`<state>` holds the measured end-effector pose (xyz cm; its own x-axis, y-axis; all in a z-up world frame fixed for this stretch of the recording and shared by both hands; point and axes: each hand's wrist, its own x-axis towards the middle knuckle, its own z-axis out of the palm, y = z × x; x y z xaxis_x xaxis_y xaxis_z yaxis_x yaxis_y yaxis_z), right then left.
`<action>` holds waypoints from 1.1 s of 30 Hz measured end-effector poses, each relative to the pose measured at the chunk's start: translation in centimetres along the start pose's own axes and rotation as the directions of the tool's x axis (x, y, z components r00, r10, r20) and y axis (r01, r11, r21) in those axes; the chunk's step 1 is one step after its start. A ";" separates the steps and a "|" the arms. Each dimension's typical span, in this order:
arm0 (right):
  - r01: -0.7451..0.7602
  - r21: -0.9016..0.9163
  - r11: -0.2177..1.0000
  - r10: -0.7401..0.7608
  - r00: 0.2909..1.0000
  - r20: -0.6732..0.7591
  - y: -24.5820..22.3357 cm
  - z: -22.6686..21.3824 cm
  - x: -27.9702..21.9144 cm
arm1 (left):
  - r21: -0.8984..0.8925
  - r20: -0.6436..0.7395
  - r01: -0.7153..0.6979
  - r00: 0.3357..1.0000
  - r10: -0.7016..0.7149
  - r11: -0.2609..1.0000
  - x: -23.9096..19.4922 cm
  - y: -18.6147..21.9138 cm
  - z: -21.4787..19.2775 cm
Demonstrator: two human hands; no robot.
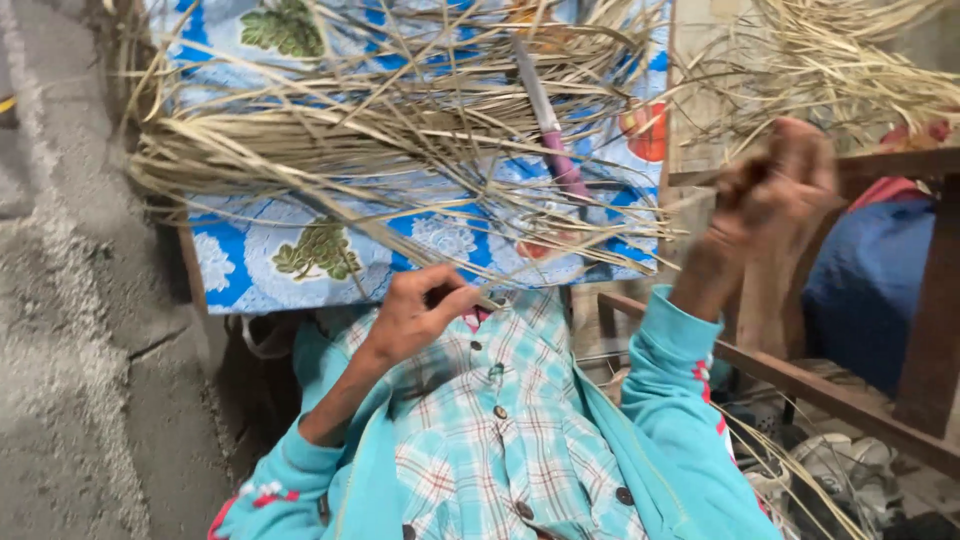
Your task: The person sits at a table and weaves dried straw strands by hand, repeatedly picking up strands, interlacing them, and adjusting the bundle. A knife rests on the table but is not used. The person continues the weaving process throughout the clip.
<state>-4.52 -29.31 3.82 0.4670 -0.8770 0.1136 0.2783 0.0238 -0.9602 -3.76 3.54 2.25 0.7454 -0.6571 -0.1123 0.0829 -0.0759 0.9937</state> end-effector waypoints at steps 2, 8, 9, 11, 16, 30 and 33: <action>0.120 -0.154 0.981 -0.118 0.993 0.022 3.1 0.8 0.4 | 0.057 -0.030 0.047 0.999 -0.045 0.997 -0.6 -0.8 -0.6; 0.149 -0.293 0.944 -0.125 0.987 0.099 5.4 1.6 0.6 | 0.103 -0.031 0.078 0.997 -0.075 0.992 -1.7 -0.5 -1.9; 0.150 -0.292 0.945 -0.127 0.987 0.097 5.2 1.8 0.6 | 0.104 -0.029 0.076 0.997 -0.074 0.992 -1.8 -0.6 -2.2; 0.241 -0.327 0.914 -0.192 0.966 0.176 4.8 2.1 0.4 | 0.106 -0.015 0.080 0.997 -0.078 0.991 -2.2 -0.8 -2.6; 0.093 -0.197 0.976 -0.092 0.996 0.011 6.2 0.1 2.9 | 0.103 -0.050 0.143 0.989 -0.138 0.984 -3.4 -0.7 -4.3; 0.112 -0.166 0.980 -0.115 0.993 -0.009 4.3 0.1 3.3 | 0.029 -0.037 0.200 0.979 -0.199 0.979 -6.0 -0.3 -9.7; 0.244 -0.186 0.952 -0.235 0.970 0.068 4.3 -0.4 3.5 | -0.111 -0.142 0.226 0.960 -0.240 0.968 -7.0 -1.1 -10.8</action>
<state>-1.99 -32.49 0.01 0.4442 -0.8235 0.3529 0.2221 -0.2804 -0.9338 -1.90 16.31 1.91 0.7898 -0.5061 -0.3464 0.3219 -0.1387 0.9366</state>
